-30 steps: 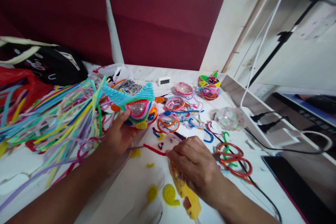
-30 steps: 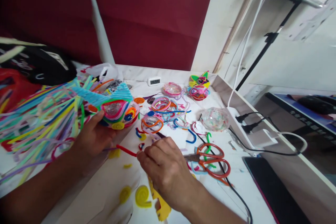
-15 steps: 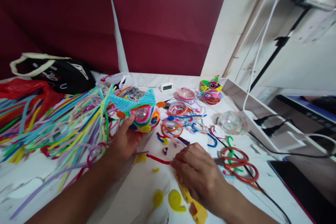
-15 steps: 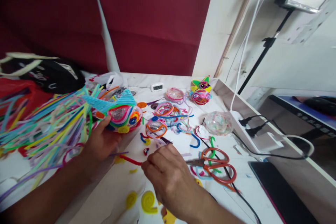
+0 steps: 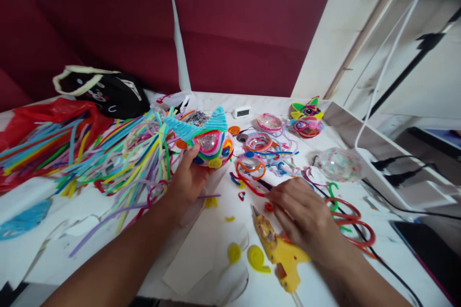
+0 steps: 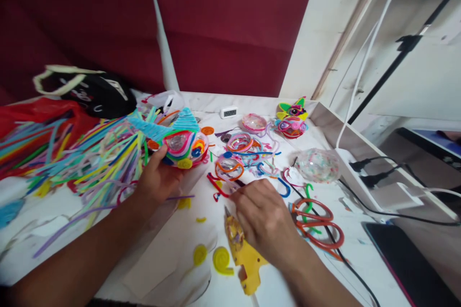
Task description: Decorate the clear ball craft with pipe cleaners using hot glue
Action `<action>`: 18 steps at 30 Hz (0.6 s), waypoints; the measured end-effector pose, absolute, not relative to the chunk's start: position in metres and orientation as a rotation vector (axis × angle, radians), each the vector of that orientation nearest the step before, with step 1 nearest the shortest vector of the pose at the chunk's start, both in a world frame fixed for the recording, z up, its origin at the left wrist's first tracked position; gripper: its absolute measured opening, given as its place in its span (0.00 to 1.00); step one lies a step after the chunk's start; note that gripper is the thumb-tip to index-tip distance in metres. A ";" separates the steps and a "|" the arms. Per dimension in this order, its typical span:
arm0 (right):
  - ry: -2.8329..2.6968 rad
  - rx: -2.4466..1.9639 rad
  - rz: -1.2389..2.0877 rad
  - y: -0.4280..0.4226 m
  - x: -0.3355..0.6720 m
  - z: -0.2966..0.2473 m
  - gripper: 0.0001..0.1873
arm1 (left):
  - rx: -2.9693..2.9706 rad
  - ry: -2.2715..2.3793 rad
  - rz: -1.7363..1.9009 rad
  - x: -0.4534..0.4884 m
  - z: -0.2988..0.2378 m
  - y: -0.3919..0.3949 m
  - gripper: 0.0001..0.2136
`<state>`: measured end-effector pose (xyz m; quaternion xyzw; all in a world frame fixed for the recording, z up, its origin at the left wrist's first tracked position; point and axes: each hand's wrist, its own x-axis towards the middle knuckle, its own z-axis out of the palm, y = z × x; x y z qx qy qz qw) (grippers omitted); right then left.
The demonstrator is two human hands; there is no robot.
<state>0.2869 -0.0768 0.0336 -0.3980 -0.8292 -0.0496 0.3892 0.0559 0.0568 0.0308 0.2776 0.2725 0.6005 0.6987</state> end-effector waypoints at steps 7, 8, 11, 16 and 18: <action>-2.002 -1.141 -0.236 -0.068 0.300 0.032 0.08 | 0.596 0.600 1.385 0.053 0.037 0.057 0.11; -2.002 -1.144 -0.226 -0.068 0.300 0.031 0.08 | 0.593 0.599 1.392 0.052 0.039 0.058 0.12; -2.024 -1.147 -0.199 -0.067 0.302 0.029 0.08 | 0.583 0.597 1.419 0.049 0.044 0.059 0.10; -2.115 -1.109 -0.153 -0.066 0.304 0.028 0.10 | 0.581 0.595 1.447 0.047 0.045 0.060 0.11; -2.171 -1.096 -0.131 -0.066 0.303 0.028 0.10 | 0.571 0.601 1.450 0.047 0.045 0.060 0.12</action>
